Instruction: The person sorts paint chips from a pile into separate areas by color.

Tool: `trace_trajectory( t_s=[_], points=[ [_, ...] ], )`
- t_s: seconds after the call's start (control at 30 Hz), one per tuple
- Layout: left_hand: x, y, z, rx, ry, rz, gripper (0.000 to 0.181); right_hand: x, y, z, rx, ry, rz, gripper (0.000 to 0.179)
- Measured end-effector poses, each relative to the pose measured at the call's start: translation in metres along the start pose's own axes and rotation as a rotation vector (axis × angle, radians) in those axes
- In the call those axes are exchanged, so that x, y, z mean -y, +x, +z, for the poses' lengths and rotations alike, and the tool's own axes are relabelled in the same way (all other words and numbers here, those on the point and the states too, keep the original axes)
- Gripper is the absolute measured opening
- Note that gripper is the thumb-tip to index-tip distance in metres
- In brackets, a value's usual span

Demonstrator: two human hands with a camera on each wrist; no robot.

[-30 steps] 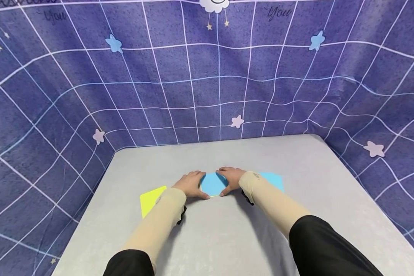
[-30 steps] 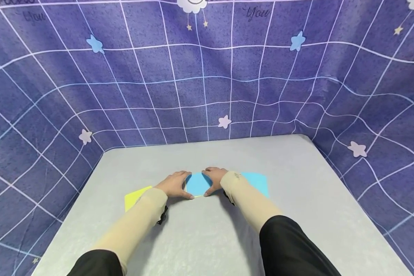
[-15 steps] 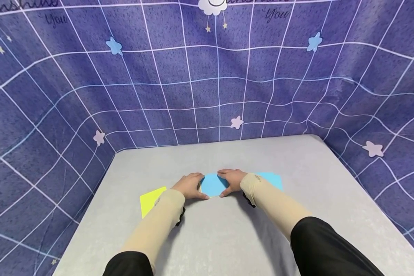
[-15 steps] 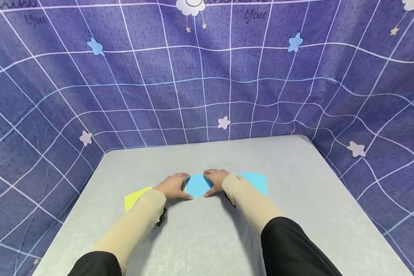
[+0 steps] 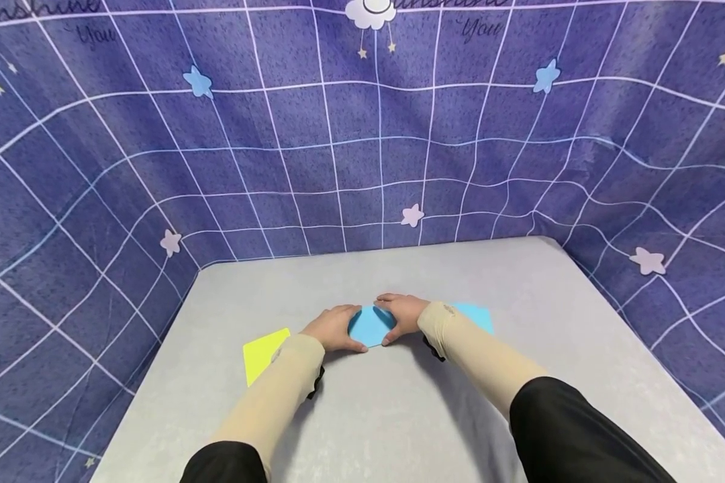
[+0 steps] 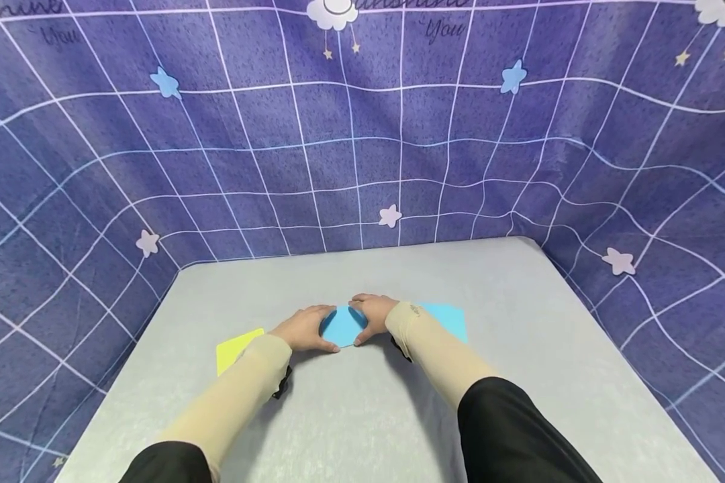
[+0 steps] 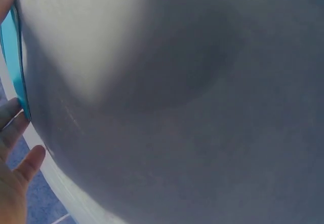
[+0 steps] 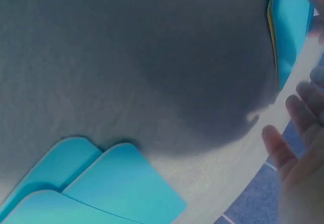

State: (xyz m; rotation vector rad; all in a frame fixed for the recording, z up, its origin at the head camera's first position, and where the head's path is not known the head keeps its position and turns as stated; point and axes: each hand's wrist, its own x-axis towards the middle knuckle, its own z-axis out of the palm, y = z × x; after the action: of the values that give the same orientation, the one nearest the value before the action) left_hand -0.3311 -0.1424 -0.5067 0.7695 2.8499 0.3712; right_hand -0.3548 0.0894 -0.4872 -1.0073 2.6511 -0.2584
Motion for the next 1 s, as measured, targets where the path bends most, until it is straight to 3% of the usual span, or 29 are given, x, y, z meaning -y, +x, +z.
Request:
trace_trajectory(
  t_s=[0.3,0.57,1.0],
  points=[
    [-0.003,0.001,-0.01,-0.056,0.001,0.033,0.102,-0.005,0.002,-0.001,0.034,0.011,0.046,0.108],
    [-0.006,-0.004,-0.016,-0.033,-0.027,-0.004,0.104,-0.005,0.003,-0.002,0.026,-0.032,-0.001,0.111],
    [-0.004,-0.005,-0.011,-0.006,-0.03,-0.026,0.111,0.001,-0.001,-0.012,0.03,-0.025,-0.037,0.109]
  ],
)
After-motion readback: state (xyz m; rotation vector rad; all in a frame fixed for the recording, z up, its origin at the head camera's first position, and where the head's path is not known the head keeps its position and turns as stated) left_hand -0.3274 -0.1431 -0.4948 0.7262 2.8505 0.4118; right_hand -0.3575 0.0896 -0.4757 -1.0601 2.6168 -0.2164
